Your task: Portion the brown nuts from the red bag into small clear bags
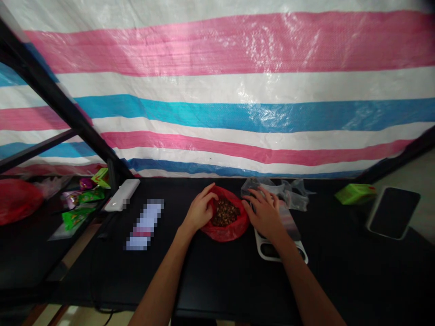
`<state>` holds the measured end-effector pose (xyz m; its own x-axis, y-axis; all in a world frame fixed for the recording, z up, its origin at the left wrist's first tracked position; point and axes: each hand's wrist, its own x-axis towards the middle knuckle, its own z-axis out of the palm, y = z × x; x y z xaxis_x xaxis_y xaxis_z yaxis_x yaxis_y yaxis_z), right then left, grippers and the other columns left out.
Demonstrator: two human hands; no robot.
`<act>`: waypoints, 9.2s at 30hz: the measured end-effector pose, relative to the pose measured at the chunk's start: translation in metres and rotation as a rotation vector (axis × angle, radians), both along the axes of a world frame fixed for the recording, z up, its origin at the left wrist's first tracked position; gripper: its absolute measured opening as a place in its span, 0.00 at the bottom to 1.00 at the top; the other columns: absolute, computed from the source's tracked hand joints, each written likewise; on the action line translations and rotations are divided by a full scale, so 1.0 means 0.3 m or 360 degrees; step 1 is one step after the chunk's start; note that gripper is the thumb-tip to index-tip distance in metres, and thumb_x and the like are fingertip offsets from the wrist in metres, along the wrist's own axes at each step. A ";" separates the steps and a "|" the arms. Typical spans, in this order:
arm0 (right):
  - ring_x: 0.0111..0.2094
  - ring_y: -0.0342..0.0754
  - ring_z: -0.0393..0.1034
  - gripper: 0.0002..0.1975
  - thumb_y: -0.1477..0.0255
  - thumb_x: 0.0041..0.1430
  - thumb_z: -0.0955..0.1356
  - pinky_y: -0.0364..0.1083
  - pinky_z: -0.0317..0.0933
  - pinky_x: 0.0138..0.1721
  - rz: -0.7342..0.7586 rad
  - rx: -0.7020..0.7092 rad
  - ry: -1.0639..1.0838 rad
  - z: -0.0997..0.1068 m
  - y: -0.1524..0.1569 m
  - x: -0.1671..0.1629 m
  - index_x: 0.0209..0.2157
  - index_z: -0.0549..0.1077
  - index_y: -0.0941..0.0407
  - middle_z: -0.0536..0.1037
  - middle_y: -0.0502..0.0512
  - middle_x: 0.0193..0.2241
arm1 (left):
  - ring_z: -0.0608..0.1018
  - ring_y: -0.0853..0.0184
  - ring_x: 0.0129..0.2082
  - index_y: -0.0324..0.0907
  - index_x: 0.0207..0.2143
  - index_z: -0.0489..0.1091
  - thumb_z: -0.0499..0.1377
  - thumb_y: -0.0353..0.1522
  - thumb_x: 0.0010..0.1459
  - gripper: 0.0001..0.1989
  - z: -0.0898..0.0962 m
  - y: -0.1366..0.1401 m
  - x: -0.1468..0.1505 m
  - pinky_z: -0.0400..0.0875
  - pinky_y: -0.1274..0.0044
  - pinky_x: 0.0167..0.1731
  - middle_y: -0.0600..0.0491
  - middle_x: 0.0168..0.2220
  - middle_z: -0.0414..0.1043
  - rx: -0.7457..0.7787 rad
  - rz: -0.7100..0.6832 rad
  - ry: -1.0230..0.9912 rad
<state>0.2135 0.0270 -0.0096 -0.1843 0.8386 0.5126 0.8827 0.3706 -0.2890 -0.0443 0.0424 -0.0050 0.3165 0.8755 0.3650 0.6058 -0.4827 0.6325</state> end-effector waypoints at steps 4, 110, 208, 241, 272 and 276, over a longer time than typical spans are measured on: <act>0.64 0.66 0.61 0.13 0.63 0.71 0.65 0.74 0.47 0.61 0.0038 -0.0023 -0.0031 -0.004 -0.004 0.020 0.40 0.81 0.50 0.79 0.53 0.55 | 0.73 0.60 0.63 0.44 0.41 0.75 0.50 0.17 0.54 0.21 -0.025 0.018 -0.009 0.68 0.63 0.64 0.49 0.66 0.66 -0.0029 0.0156 0.0000; 0.53 0.56 0.72 0.17 0.75 0.62 0.64 0.56 0.56 0.58 0.0069 -0.0263 0.0149 0.190 -0.040 0.087 0.50 0.77 0.51 0.81 0.56 0.49 | 0.79 0.62 0.49 0.42 0.52 0.73 0.58 0.31 0.62 0.16 0.127 -0.189 -0.136 0.74 0.66 0.54 0.47 0.53 0.76 -0.0591 -0.0019 -0.0561; 0.51 0.53 0.73 0.20 0.83 0.60 0.66 0.52 0.65 0.57 0.0459 -0.0917 0.0286 0.054 -0.003 -0.218 0.52 0.75 0.54 0.74 0.59 0.53 | 0.72 0.68 0.36 0.43 0.52 0.68 0.57 0.44 0.67 0.18 -0.010 0.042 -0.074 0.69 0.77 0.38 0.54 0.38 0.70 -0.0956 -0.0105 -0.0771; 0.60 0.49 0.66 0.24 0.80 0.65 0.64 0.53 0.61 0.63 0.0814 -0.0704 0.0744 0.146 0.000 -0.196 0.59 0.72 0.47 0.69 0.56 0.58 | 0.67 0.55 0.68 0.51 0.73 0.43 0.62 0.28 0.62 0.44 0.044 -0.018 -0.041 0.58 0.58 0.68 0.43 0.68 0.63 -0.0453 -0.0401 -0.0335; 0.52 0.51 0.73 0.24 0.68 0.69 0.67 0.51 0.70 0.54 0.0698 -0.0336 0.0553 0.138 0.000 -0.169 0.64 0.64 0.45 0.75 0.57 0.52 | 0.74 0.57 0.57 0.48 0.62 0.65 0.60 0.37 0.67 0.22 0.050 -0.032 -0.017 0.68 0.63 0.59 0.46 0.58 0.72 -0.0298 -0.0343 -0.0356; 0.55 0.51 0.71 0.16 0.72 0.72 0.62 0.52 0.67 0.57 0.0770 -0.0262 0.0505 0.137 -0.004 -0.166 0.58 0.69 0.46 0.73 0.56 0.53 | 0.73 0.58 0.58 0.48 0.61 0.65 0.61 0.37 0.66 0.22 0.052 -0.040 -0.011 0.67 0.64 0.60 0.47 0.59 0.71 -0.0348 -0.0262 -0.0422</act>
